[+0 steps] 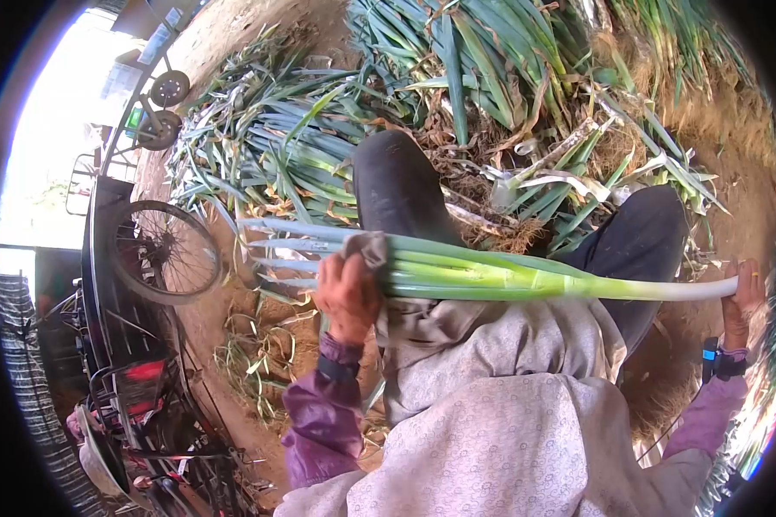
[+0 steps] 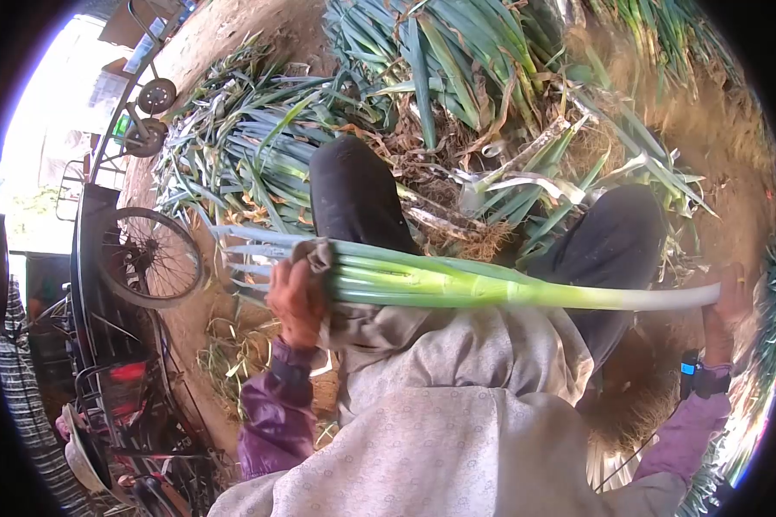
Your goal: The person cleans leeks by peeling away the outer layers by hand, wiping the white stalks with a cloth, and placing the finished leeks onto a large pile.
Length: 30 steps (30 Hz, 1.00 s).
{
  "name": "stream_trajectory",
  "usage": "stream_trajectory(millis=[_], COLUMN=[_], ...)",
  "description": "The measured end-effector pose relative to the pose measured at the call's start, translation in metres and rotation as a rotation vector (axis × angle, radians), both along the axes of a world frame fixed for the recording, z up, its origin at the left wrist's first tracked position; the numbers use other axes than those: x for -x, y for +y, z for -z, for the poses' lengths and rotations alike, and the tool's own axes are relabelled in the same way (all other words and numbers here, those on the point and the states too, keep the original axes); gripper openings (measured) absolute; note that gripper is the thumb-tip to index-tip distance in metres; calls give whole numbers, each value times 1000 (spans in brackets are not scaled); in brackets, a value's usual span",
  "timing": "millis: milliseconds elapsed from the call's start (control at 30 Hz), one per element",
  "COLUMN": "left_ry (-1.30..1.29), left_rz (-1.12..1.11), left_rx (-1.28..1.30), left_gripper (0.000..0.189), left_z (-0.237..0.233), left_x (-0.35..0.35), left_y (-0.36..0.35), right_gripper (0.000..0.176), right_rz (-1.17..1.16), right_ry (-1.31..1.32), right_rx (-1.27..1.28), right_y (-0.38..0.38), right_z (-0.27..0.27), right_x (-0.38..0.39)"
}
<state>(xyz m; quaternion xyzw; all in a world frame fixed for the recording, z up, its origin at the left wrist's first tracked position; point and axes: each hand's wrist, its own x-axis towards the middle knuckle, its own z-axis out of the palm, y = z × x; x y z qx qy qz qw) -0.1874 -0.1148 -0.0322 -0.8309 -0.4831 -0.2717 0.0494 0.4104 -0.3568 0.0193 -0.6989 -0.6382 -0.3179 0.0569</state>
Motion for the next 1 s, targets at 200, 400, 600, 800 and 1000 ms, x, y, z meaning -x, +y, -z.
stream_trajectory(millis=[200,400,600,800,1000], left_ry=[18,-99,-324,-505,-721], left_rz=[-82,-602,114,10,-413], left_rx=[50,-142,24,439,73], left_gripper=[33,16,30,37,19], left_z=[107,-8,3,62,62], left_x=[155,144,-5,72,212], left_y=[62,52,19,64,110], right_gripper=[14,22,20,13,13], right_rz=[-4,169,12,24,108], right_ry=[-74,-83,-155,-67,68], right_rx=[10,71,142,129,164], right_y=[-10,-27,-10,4,0], right_z=[1,-17,-21,-32,-20], right_x=[-29,-20,-25,11,14])
